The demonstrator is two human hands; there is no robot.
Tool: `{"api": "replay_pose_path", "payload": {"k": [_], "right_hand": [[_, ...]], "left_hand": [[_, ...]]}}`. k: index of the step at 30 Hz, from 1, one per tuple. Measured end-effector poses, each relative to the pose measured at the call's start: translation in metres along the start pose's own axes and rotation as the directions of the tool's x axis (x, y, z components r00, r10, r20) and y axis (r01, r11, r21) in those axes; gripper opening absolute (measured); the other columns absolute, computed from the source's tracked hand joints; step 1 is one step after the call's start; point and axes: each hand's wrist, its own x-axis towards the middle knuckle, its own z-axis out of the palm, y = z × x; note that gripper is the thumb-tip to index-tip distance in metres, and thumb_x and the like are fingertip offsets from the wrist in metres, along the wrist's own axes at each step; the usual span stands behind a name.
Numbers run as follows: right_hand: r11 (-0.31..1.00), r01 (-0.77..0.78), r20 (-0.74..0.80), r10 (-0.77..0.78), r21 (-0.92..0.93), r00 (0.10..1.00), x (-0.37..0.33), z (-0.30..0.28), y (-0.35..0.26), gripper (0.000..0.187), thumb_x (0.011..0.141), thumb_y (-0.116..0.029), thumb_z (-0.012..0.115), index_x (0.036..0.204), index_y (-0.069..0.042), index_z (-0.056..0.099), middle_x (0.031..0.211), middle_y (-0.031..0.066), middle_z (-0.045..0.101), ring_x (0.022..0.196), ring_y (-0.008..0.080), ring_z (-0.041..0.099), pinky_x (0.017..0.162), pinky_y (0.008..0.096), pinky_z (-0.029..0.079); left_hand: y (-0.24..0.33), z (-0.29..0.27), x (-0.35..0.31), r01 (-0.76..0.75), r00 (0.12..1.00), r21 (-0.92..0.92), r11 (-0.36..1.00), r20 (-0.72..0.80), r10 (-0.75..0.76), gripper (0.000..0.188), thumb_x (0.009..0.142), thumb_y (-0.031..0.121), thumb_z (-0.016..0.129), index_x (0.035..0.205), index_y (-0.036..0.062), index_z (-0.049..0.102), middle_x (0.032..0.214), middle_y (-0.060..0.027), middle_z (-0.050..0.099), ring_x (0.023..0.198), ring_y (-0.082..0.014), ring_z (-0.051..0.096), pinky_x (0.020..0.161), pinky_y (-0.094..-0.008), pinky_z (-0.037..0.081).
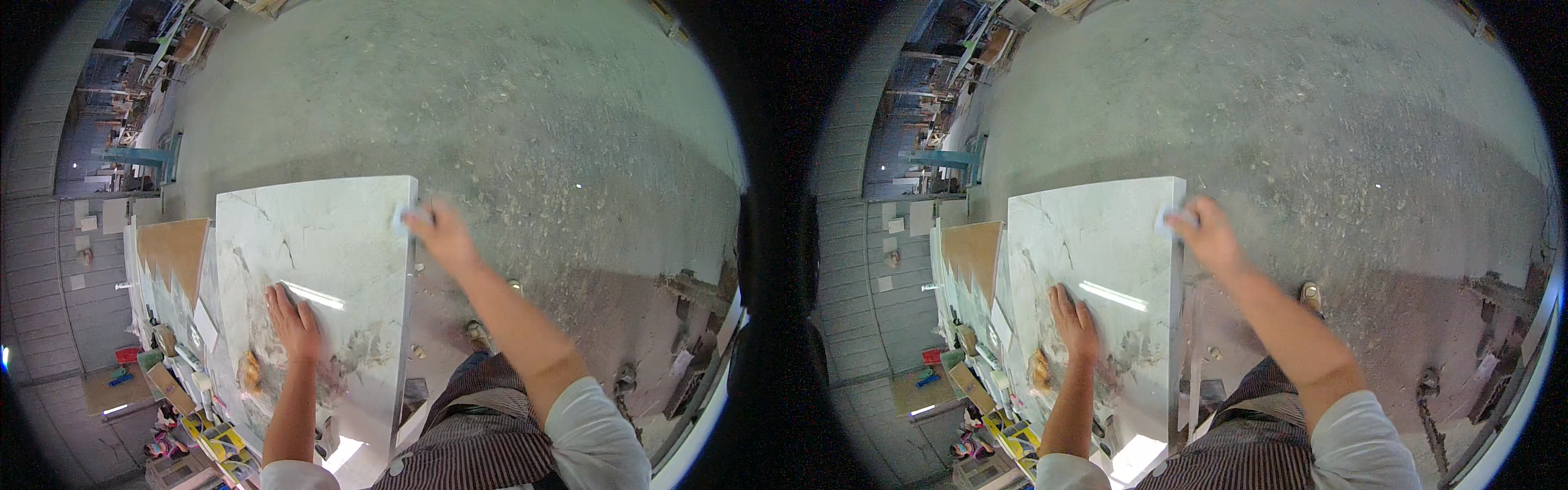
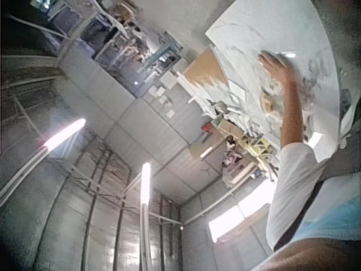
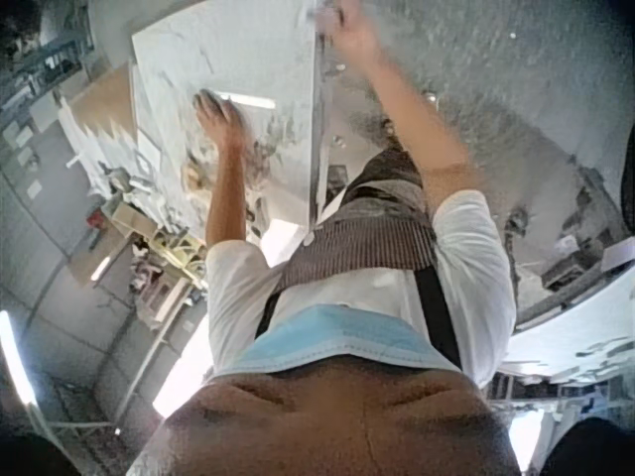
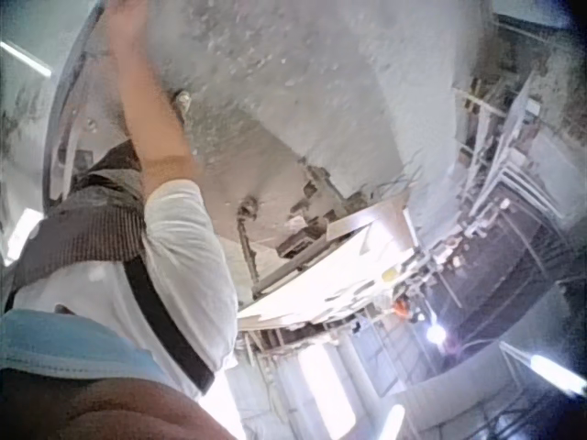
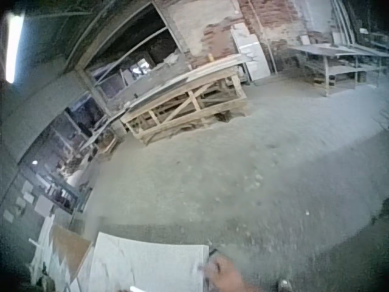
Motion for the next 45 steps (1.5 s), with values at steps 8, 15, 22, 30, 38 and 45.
{"api": "replay_pose_path", "payload": {"k": [8,15,22,30,38,45], "right_hand": [[0.998,-0.001,0.186,-0.012,0.07,0.982,-0.063,0.013,0.017,0.04,0.085,-0.038,0.07,0.08,-0.002,0.054,0.068,0.0094,0.056,0.067,0.0163,0.053,0.06,0.0364,0.045],[1.0,-0.015,0.013,0.015,0.011,1.0,0.036,-0.01,-0.004,0.041,0.086,-0.04,0.069,0.082,-0.002,0.054,0.068,0.0048,0.055,0.06,0.0129,0.054,0.052,0.0291,0.045],[0.957,-0.202,0.196,0.162,0.208,0.967,-0.008,0.004,0.011,0.036,0.088,-0.036,0.069,0.08,-0.005,0.053,0.067,0.0005,0.052,0.058,0.0093,0.051,0.05,0.0271,0.043],[0.907,-0.268,0.244,0.194,0.324,0.95,-0.011,0.004,0.017,0.045,0.084,-0.044,0.07,0.076,-0.002,0.057,0.069,0.005,0.056,0.065,0.0113,0.051,0.056,0.0288,0.042],[0.979,-0.142,0.129,0.124,0.144,0.984,0.004,0.0,0.007,0.031,0.09,-0.032,0.067,0.077,-0.007,0.054,0.07,-0.0027,0.051,0.064,0.0052,0.045,0.056,0.0229,0.038],[0.937,-0.225,0.139,0.194,0.269,0.971,0.037,-0.011,-0.017,0.038,0.087,-0.038,0.069,0.079,-0.002,0.058,0.07,0.0027,0.058,0.066,0.0092,0.051,0.057,0.0289,0.042]], "left_hand": [[0.0,-0.005,-0.003,0.017,1.0,-0.014,1.0,0.014,-0.017,0.06,0.09,0.018,0.044,0.143,-0.0053,0.029,0.148,-0.0293,0.025,0.139,-0.0437,0.022,0.115,-0.0488,0.017],[0.008,-0.007,0.004,-0.008,1.0,-0.022,1.0,0.021,0.008,0.06,0.09,0.019,0.043,0.143,-0.0053,0.028,0.148,-0.0293,0.025,0.139,-0.0441,0.023,0.115,-0.0491,0.017],[-0.002,-0.005,-0.002,-0.032,0.999,-0.004,0.999,0.019,0.032,0.059,0.091,0.02,0.041,0.143,-0.0052,0.027,0.148,-0.0298,0.025,0.138,-0.0455,0.023,0.115,-0.0507,0.017],[0.001,-0.007,0.003,-0.048,0.998,-0.011,0.999,0.033,0.048,0.061,0.092,0.024,0.041,0.143,-0.0055,0.026,0.148,-0.0309,0.024,0.137,-0.0471,0.023,0.114,-0.0526,0.017],[-0.002,-0.007,0.0,-0.058,0.997,-0.017,0.998,0.04,0.059,0.062,0.092,0.026,0.039,0.143,-0.0064,0.025,0.148,-0.0317,0.023,0.137,-0.0481,0.024,0.113,-0.0534,0.017],[0.001,-0.008,0.0,-0.047,0.997,-0.024,0.999,0.057,0.048,0.062,0.092,0.026,0.039,0.142,-0.0081,0.026,0.147,-0.0326,0.024,0.136,-0.0485,0.024,0.113,-0.0532,0.018]]}}
